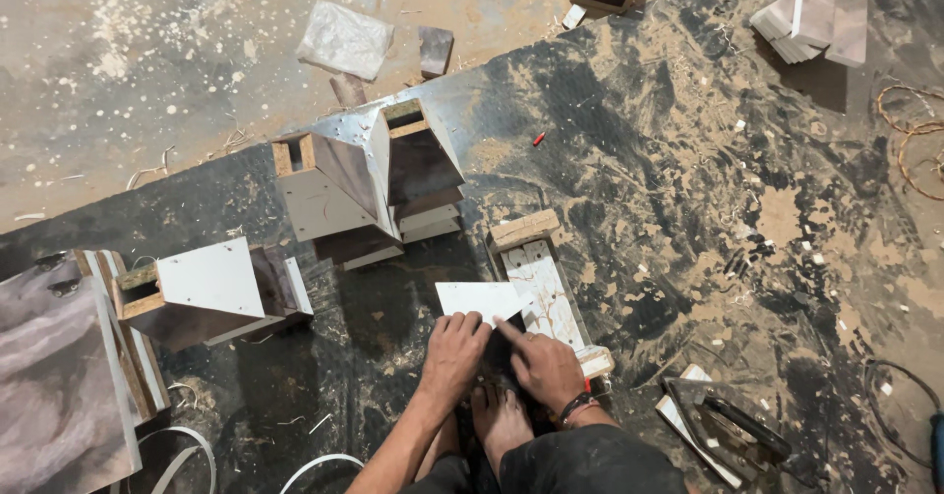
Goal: The person sits on the workshop floor assembling small wooden boxes, pressing white edge banding strips onto the box edges with a hand iron and tapping pieces with a hammer. They handle triangular white panels and boxes one at a time, fitting strips along the edges and setting finished boxes aside.
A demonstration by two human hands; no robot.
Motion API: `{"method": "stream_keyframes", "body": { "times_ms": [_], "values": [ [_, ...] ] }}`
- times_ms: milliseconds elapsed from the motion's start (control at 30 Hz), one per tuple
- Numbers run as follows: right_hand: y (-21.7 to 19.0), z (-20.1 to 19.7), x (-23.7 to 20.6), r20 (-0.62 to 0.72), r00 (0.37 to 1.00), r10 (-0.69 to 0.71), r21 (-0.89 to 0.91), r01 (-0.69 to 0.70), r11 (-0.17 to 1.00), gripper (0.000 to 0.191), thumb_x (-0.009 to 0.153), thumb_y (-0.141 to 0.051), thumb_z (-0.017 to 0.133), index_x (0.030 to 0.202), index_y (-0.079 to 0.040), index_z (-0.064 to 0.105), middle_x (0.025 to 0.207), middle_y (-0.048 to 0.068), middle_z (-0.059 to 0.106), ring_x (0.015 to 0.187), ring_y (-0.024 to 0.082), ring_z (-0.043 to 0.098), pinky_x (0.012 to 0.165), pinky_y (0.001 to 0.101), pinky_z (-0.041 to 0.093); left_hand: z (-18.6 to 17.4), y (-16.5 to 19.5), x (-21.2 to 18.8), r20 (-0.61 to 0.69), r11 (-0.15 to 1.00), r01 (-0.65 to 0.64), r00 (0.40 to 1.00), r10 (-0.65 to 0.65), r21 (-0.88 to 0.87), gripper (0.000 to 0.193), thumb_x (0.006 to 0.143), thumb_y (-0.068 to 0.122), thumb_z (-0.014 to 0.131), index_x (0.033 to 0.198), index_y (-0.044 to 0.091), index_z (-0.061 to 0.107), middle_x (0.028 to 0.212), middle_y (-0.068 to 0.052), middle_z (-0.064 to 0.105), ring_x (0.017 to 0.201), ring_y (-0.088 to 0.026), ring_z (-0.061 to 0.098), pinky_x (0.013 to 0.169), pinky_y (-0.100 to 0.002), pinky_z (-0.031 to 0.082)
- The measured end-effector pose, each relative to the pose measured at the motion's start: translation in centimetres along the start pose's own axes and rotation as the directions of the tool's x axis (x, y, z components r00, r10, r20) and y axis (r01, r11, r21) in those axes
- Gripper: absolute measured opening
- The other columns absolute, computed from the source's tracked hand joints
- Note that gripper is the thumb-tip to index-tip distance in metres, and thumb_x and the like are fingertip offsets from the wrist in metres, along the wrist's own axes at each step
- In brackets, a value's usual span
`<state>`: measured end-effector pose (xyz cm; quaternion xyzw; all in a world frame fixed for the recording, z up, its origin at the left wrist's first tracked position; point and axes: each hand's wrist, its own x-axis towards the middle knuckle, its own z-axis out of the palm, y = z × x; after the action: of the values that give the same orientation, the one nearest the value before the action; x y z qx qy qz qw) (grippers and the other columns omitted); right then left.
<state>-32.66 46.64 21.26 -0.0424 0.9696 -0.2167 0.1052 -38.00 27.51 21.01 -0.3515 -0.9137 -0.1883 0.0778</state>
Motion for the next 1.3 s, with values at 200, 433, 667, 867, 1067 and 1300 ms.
{"method": "stream_keyframes", "body": {
  "times_ms": [200,433,667,867,1067,1300],
  "values": [
    [-0.2,0.1,0.1,-0.136,0.987,0.084,0.059,-0.077,0.995,0.072,0.09,-0.019,0.067,0.155,-0.035,0.041,0.082,0.012,0.069,0.073,0.033,0.068,0.068,0.0468,0.055,0.5,-0.2,0.0,0.059,1.0,0.015,0.998,-0.014,-0.019,0.018,0.081,0.013,0.062,0.098,0.008,0.066,0.103,-0.009,0.064,0.098,-0.026,0.06,0.086,-0.04,0.047],
    [0.2,0.0,0.0,0.038,0.999,-0.003,-0.04,0.005,0.999,0.076,0.088,-0.02,0.066,0.156,-0.04,0.038,0.072,0.013,0.066,0.067,0.032,0.066,0.066,0.0455,0.055,1.0,-0.1,-0.1,0.005,0.999,0.004,1.0,-0.004,0.036,0.027,0.079,0.012,0.063,0.105,0.006,0.068,0.105,-0.009,0.064,0.098,-0.025,0.06,0.087,-0.039,0.047],
    [0.3,0.4,0.1,-0.086,0.993,0.075,0.037,-0.072,0.997,0.071,0.092,-0.021,0.065,0.155,-0.039,0.039,0.073,0.012,0.066,0.064,0.031,0.066,0.064,0.0455,0.054,0.8,0.1,-0.1,0.052,0.999,0.038,0.998,-0.037,-0.016,0.023,0.081,0.011,0.065,0.102,0.007,0.068,0.106,-0.009,0.064,0.098,-0.026,0.06,0.087,-0.041,0.046],
    [0.2,0.0,0.0,0.04,0.999,-0.016,0.005,0.016,1.0,0.072,0.088,-0.019,0.065,0.154,-0.038,0.043,0.073,0.011,0.067,0.068,0.031,0.066,0.066,0.045,0.055,0.9,0.0,-0.1,-0.007,1.0,0.02,1.0,-0.02,-0.022,0.031,0.076,0.01,0.063,0.106,0.006,0.069,0.106,-0.008,0.064,0.097,-0.025,0.06,0.086,-0.04,0.046],
    [0.2,0.2,0.2,-0.127,0.992,0.005,0.098,0.008,0.995,0.067,0.089,-0.019,0.065,0.152,-0.035,0.048,0.078,0.011,0.07,0.07,0.031,0.068,0.066,0.0456,0.055,1.2,0.1,0.0,0.08,0.998,0.062,0.995,-0.059,-0.034,0.018,0.082,0.012,0.066,0.1,0.008,0.068,0.103,-0.008,0.063,0.098,-0.026,0.06,0.087,-0.04,0.046],
    [1.0,0.5,0.1,-0.084,0.995,-0.059,0.099,0.067,0.993,0.064,0.088,-0.019,0.066,0.149,-0.034,0.052,0.075,0.01,0.069,0.069,0.029,0.068,0.065,0.044,0.055,1.4,0.1,0.0,0.051,0.997,0.055,0.997,-0.052,-0.046,0.026,0.08,0.01,0.065,0.105,0.006,0.069,0.106,-0.007,0.064,0.098,-0.026,0.06,0.088,-0.041,0.046]
  ]
}}
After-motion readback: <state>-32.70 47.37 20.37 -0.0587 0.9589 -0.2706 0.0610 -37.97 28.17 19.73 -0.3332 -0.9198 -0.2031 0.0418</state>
